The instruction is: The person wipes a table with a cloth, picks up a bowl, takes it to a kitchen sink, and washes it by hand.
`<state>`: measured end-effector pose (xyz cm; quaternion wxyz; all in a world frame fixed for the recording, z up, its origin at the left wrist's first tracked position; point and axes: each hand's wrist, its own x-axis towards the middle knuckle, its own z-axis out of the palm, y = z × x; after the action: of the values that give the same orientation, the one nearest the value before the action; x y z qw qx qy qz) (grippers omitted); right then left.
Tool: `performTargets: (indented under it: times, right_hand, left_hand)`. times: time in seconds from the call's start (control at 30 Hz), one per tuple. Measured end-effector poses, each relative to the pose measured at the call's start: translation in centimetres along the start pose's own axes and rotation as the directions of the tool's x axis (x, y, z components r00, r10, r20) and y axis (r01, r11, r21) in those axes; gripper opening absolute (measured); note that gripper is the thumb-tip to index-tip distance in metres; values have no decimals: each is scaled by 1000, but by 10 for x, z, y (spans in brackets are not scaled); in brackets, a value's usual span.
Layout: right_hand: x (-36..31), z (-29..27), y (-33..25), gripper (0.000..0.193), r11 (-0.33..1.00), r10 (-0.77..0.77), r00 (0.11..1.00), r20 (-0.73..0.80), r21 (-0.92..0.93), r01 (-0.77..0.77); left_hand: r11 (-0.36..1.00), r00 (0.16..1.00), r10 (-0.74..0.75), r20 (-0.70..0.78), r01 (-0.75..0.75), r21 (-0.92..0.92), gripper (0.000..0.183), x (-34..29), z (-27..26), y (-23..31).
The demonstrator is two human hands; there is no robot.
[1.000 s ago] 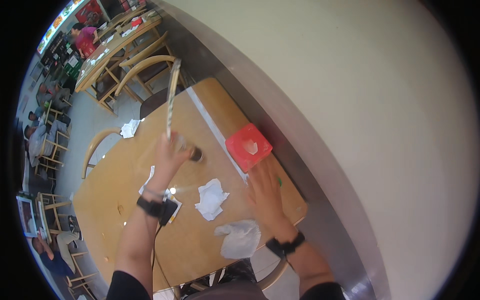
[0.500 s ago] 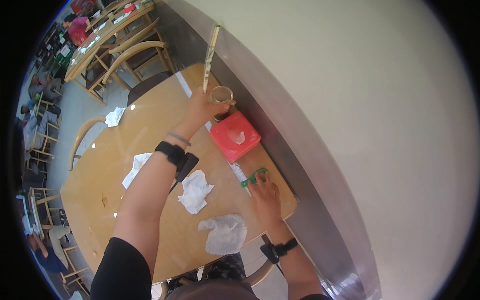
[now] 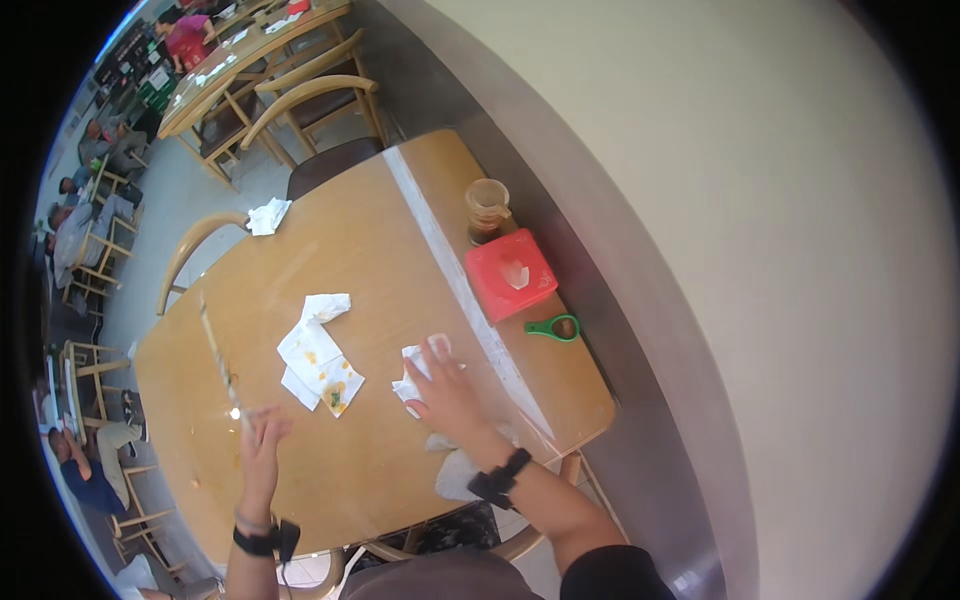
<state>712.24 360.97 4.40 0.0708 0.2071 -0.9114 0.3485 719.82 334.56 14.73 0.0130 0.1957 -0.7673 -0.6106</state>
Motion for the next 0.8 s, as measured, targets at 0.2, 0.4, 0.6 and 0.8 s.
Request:
performTargets:
  times: [0.2,0.4,0.6,0.8]
  right_hand:
    - [-12,13,74,36,998,48,998,-32,-43,-50]
    - [-23,-8,70,37,935,159,986,-51,-314,-167]
    - [-19,-11,52,35,994,107,979,171,-13,-107]
    - [67,66,-56,35,919,-342,940,7,212,333]
  left_hand:
    - [998,990,-59,-125,56,-26,10,-71,-71,-49]
    - [989,944,-149,-296,135,-67,13,-121,-103,-69]
    - [972,903,-218,-371,169,-161,17,-153,-116,-80]
    - [978,896,-201,-396,159,-137,18,-170,-126,-90]
